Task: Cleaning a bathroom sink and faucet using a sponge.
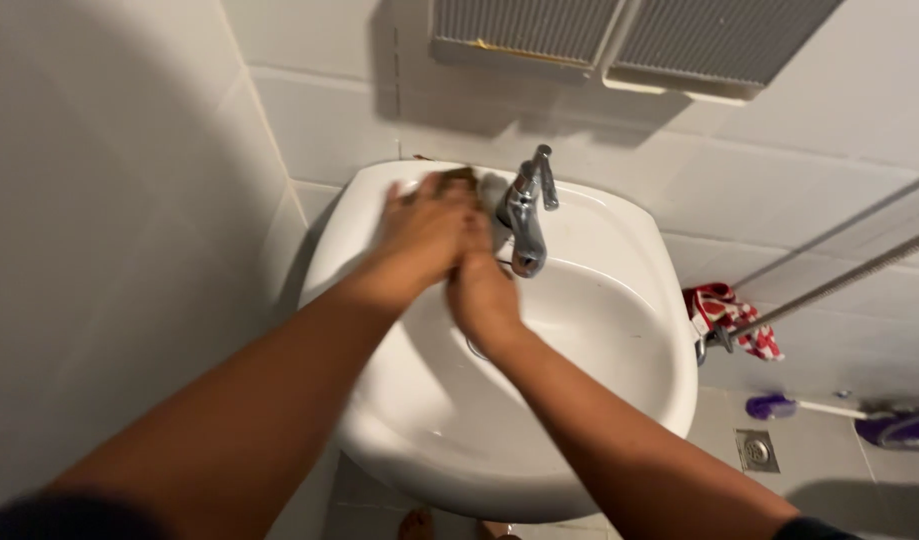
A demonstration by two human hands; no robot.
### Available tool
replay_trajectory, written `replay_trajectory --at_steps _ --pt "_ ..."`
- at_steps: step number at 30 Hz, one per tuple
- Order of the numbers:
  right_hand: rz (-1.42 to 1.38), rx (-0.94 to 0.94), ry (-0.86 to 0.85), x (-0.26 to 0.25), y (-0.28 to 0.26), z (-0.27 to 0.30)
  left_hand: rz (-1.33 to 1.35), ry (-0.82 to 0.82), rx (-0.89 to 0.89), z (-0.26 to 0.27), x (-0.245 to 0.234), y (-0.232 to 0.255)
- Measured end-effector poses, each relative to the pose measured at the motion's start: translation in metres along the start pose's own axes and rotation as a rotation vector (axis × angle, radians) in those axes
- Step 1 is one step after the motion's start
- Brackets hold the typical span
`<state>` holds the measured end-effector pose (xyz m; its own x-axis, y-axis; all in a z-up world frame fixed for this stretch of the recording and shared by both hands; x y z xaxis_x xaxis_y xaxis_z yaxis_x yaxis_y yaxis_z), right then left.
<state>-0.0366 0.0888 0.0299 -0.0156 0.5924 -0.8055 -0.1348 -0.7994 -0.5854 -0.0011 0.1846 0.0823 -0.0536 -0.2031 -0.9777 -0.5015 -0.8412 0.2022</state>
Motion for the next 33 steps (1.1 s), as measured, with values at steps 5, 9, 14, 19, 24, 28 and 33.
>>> replay_trajectory --at_steps 5,9,14,19,24,28,33 --pt "-0.152 -0.377 0.278 -0.006 -0.002 0.013 -0.094 -0.017 0.018 -0.002 0.027 -0.007" --pt "-0.039 -0.365 0.053 0.038 -0.015 0.030 -0.156 0.005 -0.186 0.056 0.027 -0.032" --pt "-0.109 -0.527 0.171 0.035 -0.018 0.040 -0.130 0.062 -0.113 0.054 0.036 -0.041" --pt "0.013 0.064 -0.011 0.000 0.012 -0.001 0.021 -0.033 0.033 -0.014 0.013 0.003" --pt "-0.093 -0.289 0.064 0.005 0.015 0.005 0.173 0.219 -0.043 0.003 0.035 -0.003" --pt "0.292 -0.230 -0.154 0.027 -0.014 0.007 0.067 0.277 -0.238 0.042 0.046 -0.036" --pt "-0.217 -0.435 0.060 0.016 -0.023 -0.023 0.115 0.327 -0.183 -0.002 0.036 -0.059"
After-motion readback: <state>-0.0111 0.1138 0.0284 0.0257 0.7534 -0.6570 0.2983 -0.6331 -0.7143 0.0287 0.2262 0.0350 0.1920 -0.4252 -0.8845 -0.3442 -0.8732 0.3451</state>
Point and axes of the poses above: each hand's wrist, its own z-axis away from the middle knuckle, its own x-axis out of the palm, y = z × x, the point moved 4 cm from there along -z, towards the middle knuckle, and after that the axes turned 14 degrees about x, right-handed, at the moved point
